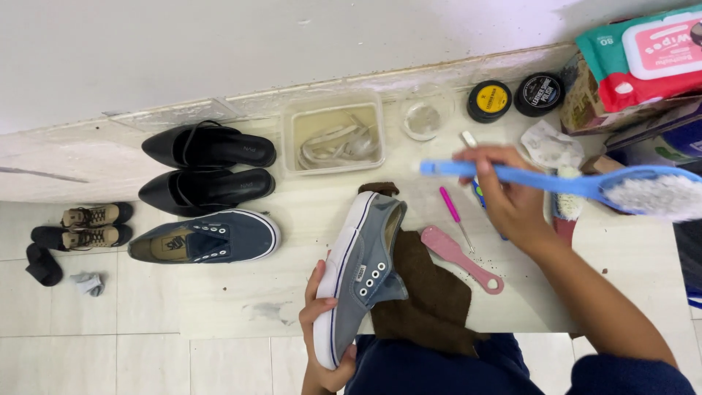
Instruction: The person cleans a gray slip-on shoe using a cloth and a blue brush. They wipe the interior and exterior surfaces, then scrub the upper fabric and white sole with the brush, repeatedly dipping the brush into a small container of liquid.
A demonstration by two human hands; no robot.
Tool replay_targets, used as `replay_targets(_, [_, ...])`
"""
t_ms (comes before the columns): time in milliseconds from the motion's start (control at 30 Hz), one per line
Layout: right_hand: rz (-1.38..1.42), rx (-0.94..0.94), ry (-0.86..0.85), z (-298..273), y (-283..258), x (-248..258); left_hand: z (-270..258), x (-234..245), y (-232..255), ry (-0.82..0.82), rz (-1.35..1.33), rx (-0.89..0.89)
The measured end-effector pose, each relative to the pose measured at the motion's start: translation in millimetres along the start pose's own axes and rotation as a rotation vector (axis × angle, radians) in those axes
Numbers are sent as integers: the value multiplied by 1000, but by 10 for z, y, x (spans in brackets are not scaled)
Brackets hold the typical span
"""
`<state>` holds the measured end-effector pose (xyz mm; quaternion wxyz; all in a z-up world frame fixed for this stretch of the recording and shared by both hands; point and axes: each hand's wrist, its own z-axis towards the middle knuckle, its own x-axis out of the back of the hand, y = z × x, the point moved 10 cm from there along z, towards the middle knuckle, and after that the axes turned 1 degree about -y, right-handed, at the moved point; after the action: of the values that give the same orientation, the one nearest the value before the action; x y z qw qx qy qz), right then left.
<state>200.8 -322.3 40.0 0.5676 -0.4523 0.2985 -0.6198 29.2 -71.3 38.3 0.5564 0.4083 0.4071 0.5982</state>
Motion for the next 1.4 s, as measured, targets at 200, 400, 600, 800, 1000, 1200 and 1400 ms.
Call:
replay_targets(200, [112, -111, -171, -548, 137, -230, 73, -76, 136, 7, 126, -53])
replay_targets(400, [-99, -61, -231, -724, 105, -579, 128, -222, 313, -66, 219, 11])
replay_targets(600, [-347, -193, -449, -782, 345, -615, -5, -315, 214, -55, 196, -18])
replay_targets(800, [-173, -17, -147, -680, 175, -451, -138, -275, 101, -11, 197, -19])
replay_targets(1000, [-7, -85, -301, -597, 166, -659, -237, -295, 75, 27, 209, -111])
replay_targets(1200, [-47, 57, -352, -664, 72, -878, -250, -299, 67, 74, 229, -151])
replay_targets(1400, [-310, 271, -314, -627, -75, -779, -253, -293, 75, 99, 256, -127])
